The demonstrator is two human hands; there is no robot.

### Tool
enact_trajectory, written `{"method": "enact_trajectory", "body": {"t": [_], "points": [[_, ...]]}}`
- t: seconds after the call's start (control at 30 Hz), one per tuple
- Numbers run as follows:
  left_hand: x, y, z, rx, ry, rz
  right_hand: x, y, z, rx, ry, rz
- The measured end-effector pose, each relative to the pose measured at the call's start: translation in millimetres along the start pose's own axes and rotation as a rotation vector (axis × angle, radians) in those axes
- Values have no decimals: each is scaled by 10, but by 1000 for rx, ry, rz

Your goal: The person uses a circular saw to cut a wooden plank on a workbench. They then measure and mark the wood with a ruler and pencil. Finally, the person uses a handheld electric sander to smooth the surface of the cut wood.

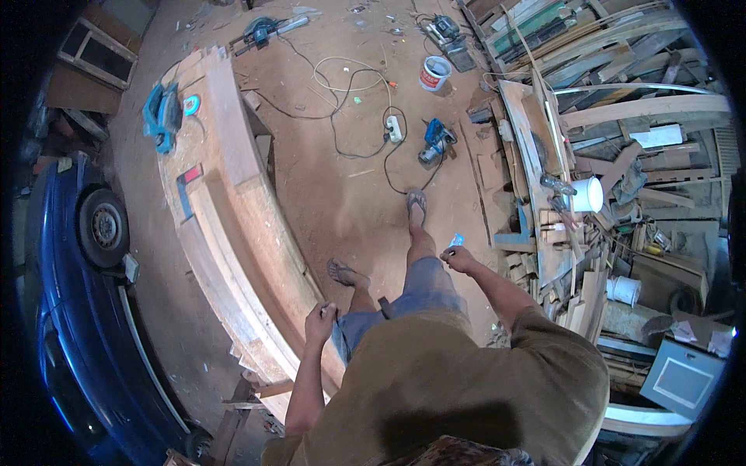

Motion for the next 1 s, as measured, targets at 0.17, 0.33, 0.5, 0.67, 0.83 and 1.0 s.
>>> {"method": "enact_trajectory", "body": {"t": [0.17, 0.33, 0.5, 0.67, 0.83, 1.0], "points": [[-293, -264, 73, -71, 76, -94, -1187, 645, 142, 330, 139, 33], [-458, -1044, -191, 91, 200, -142, -3199, 1165, 306, 476, 234, 115], [-1027, -2207, -306, 94, 480, 113, -5440, 1829, 757, 905, 189, 107], [-1884, -2974, -429, 226, 424, 67, -6847, 2441, 878, 1526, 243, -104], [-2172, -3168, -632, 192, 516, 65, -7041, 2230, 848, 1568, -157, -10], [-2130, -2986, -753, 223, 537, 52, -6902, 2551, -327, 1223, -194, 112]]}}
Point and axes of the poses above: each hand's wrist, its own x-axis away from the middle knuckle, its own y-axis out of the back of the hand, z = x × y, the point moved 3 cm from there along -x, towards the middle knuckle, and after that the axes turned 9 degrees about z, right-handed, at the moved point
